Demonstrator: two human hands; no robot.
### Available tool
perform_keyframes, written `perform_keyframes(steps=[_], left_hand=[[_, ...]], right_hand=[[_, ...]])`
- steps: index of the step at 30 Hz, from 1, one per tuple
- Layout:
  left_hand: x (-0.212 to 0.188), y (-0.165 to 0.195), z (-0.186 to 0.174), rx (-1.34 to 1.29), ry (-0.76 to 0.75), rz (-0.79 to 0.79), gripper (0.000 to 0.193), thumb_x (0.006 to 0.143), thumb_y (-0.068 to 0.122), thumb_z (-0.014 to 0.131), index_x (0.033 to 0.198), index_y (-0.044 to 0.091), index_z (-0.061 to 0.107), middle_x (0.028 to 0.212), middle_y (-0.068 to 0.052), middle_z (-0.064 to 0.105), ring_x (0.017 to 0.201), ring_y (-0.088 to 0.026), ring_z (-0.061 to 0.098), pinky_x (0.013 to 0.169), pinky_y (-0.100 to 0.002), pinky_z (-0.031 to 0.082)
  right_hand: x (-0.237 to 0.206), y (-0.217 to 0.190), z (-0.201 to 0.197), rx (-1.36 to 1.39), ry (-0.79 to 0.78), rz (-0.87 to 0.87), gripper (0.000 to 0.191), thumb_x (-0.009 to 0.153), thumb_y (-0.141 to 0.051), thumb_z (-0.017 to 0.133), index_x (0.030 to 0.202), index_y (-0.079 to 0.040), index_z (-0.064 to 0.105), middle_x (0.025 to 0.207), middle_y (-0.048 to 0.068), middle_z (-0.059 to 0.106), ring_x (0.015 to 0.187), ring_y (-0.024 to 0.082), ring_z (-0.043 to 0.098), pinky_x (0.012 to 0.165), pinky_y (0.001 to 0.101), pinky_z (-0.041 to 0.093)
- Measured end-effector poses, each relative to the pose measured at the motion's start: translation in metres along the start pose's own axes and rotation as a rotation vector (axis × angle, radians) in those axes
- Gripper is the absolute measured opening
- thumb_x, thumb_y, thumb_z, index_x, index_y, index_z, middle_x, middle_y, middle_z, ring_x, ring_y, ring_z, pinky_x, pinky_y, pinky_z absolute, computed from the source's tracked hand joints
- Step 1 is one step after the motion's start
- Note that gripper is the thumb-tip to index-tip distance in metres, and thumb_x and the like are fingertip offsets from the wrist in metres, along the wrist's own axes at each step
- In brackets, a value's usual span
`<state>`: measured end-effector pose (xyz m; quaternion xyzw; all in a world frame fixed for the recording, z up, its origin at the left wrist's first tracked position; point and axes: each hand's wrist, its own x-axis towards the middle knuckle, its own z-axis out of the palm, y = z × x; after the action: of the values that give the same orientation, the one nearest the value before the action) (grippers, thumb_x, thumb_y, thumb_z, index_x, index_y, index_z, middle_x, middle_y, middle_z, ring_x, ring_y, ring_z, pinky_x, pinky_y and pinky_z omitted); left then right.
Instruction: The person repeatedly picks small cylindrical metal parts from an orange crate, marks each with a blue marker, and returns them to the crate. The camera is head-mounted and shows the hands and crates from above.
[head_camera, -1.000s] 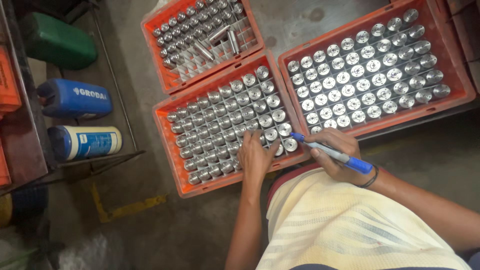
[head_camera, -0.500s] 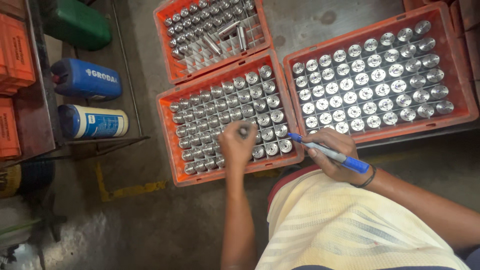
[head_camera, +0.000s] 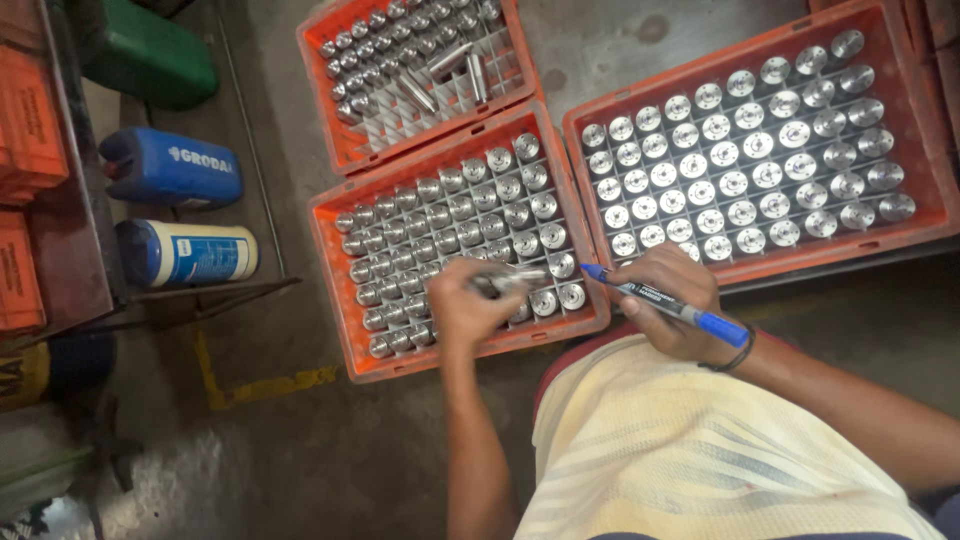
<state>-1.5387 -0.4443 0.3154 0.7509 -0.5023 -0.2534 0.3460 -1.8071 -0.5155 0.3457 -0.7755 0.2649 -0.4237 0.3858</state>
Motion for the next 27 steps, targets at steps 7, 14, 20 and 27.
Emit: perform_keyframes(steps=[7, 14, 20, 27], left_hand=[[-0.012, -0.001, 0.050, -1.193, 0.020, -0.338, 0.043, 0.112, 0.037, 0.050, 0.125, 0.000, 0.066, 0.097, -0.008, 0.065, 0.072, -0.015, 0.061, 0.062, -0.031, 0.052], [-0.019, 0.001, 0.070, -1.121, 0.114, -0.427, 0.044, 0.109, 0.039, 0.045, 0.122, 0.002, 0.065, 0.105, -0.003, 0.068, 0.093, -0.011, 0.061, 0.079, -0.025, 0.052], [-0.015, -0.005, 0.071, -1.118, 0.030, -0.367, 0.027, 0.098, 0.023, 0.063, 0.119, 0.008, 0.055, 0.094, -0.004, 0.061, 0.075, -0.014, 0.060, 0.060, -0.031, 0.050], [-0.014, 0.011, 0.051, -1.286, -0.043, -0.427, 0.025, 0.091, 0.026, 0.060, 0.107, 0.007, 0.057, 0.080, -0.012, 0.069, 0.062, -0.019, 0.067, 0.055, -0.032, 0.054]], right_hand=[[0.018, -0.011, 0.019, -0.052, -0.228, -0.349, 0.020, 0.082, -0.011, 0.073, 0.101, -0.006, 0.070, 0.089, 0.005, 0.072, 0.077, 0.023, 0.065, 0.074, 0.0394, 0.047], [0.019, -0.009, 0.028, 0.015, -0.246, -0.245, 0.017, 0.083, -0.012, 0.073, 0.100, -0.007, 0.071, 0.083, 0.006, 0.068, 0.073, 0.024, 0.062, 0.071, 0.0398, 0.047], [0.009, 0.000, 0.032, 0.040, -0.203, -0.178, 0.016, 0.086, -0.013, 0.070, 0.101, -0.005, 0.069, 0.082, 0.007, 0.066, 0.074, 0.024, 0.063, 0.070, 0.0394, 0.050], [0.006, 0.002, 0.032, 0.043, -0.231, -0.146, 0.013, 0.087, -0.012, 0.070, 0.098, -0.006, 0.070, 0.083, 0.008, 0.069, 0.075, 0.024, 0.065, 0.072, 0.0390, 0.051]])
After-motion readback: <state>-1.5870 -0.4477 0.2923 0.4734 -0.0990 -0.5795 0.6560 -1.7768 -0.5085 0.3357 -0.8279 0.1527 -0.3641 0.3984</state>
